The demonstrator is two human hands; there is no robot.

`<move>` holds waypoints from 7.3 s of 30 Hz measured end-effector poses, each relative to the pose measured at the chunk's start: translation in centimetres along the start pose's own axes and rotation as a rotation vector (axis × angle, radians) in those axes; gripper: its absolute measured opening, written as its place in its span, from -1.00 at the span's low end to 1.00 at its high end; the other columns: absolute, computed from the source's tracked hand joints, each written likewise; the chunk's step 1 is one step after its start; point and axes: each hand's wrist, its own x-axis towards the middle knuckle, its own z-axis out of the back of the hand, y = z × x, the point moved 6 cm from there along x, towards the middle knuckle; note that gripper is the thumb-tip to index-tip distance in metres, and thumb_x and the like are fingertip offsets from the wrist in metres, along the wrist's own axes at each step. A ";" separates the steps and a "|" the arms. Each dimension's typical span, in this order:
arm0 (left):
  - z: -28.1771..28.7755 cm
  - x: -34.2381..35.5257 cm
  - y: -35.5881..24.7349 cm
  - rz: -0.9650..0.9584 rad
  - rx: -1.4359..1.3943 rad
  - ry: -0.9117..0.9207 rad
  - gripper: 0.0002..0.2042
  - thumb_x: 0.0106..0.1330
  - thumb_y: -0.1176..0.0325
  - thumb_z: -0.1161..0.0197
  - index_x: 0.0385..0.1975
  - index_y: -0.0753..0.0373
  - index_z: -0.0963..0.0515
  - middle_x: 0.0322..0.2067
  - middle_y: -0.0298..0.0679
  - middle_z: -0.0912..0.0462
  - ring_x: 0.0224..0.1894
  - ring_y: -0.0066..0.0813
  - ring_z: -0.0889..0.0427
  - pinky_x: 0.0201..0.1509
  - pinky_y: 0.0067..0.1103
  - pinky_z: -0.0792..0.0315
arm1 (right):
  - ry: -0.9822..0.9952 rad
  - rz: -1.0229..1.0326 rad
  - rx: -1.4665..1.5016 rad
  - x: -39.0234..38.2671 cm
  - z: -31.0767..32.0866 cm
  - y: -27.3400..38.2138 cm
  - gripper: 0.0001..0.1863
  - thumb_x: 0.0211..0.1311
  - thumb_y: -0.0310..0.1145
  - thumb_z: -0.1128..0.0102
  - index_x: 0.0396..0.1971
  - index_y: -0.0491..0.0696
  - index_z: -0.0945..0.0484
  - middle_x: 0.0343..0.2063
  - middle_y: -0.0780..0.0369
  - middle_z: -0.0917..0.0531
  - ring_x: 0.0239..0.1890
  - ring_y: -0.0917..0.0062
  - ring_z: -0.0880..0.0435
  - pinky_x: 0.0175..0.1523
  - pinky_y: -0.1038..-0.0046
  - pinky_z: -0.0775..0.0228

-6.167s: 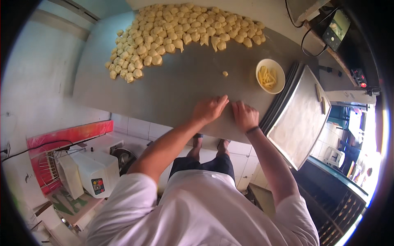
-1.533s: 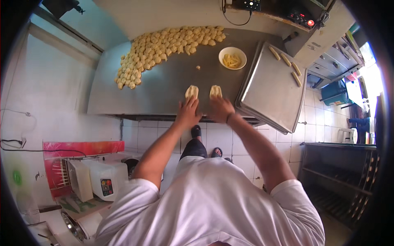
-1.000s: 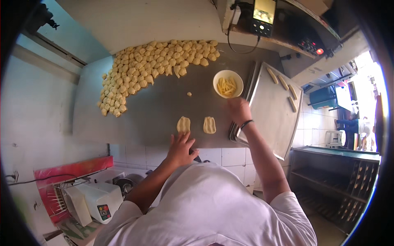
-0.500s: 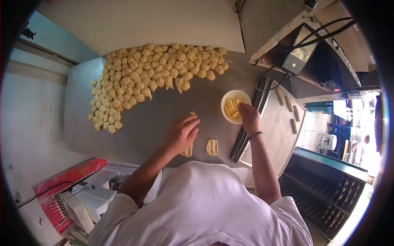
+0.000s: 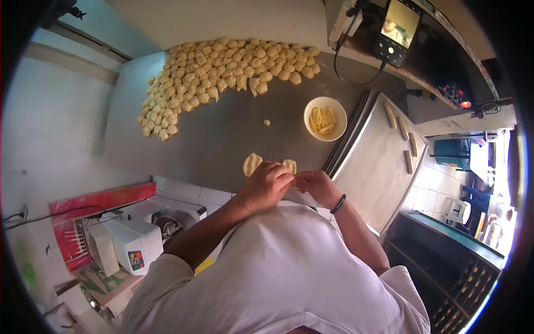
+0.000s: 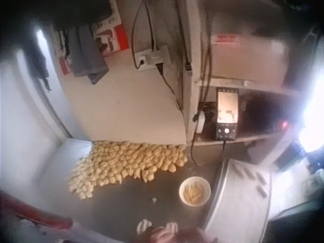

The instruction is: The person shapes portions of dough by hand on a metal table, adds small strips of filling, rolls the dough into cylinders, and places them onto a metal baking tray.

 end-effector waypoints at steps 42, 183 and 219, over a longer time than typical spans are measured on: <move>-3.7 -12.3 8.7 0.284 0.021 -0.284 -0.90 0.12 0.48 -0.36 -0.43 0.19 -0.56 -0.36 -0.20 -0.58 -0.27 -0.10 -0.63 -0.16 -0.25 -0.52 | -0.029 -0.089 -0.050 1.8 -8.4 -7.5 -0.80 0.35 -0.32 -0.33 -0.17 -0.09 -0.80 -0.35 0.29 -0.78 -0.37 0.69 -0.65 -0.17 0.55 -0.55; 20.2 -22.9 32.8 0.687 0.392 -0.660 -0.64 0.20 0.60 -0.30 0.00 0.23 -0.51 -0.13 -0.01 -0.59 -0.14 0.08 -0.64 -0.12 -0.14 -0.56 | -0.032 0.684 -0.779 17.3 -27.5 9.0 -0.89 0.15 -0.49 -0.27 -0.31 -0.02 -0.68 -0.27 0.13 -0.67 -0.16 0.16 -0.72 -0.01 0.19 -0.63; -6.5 -14.8 9.6 0.361 0.443 0.243 -0.37 0.48 0.01 -0.13 0.47 0.18 -0.34 0.55 -0.15 -0.23 0.61 -0.19 -0.12 0.55 0.31 0.16 | 0.042 -0.141 -1.209 0.7 -10.3 -2.9 -0.17 0.31 0.22 -0.20 0.47 0.06 -0.36 0.51 0.15 -0.34 0.60 0.32 -0.17 0.59 -0.10 0.07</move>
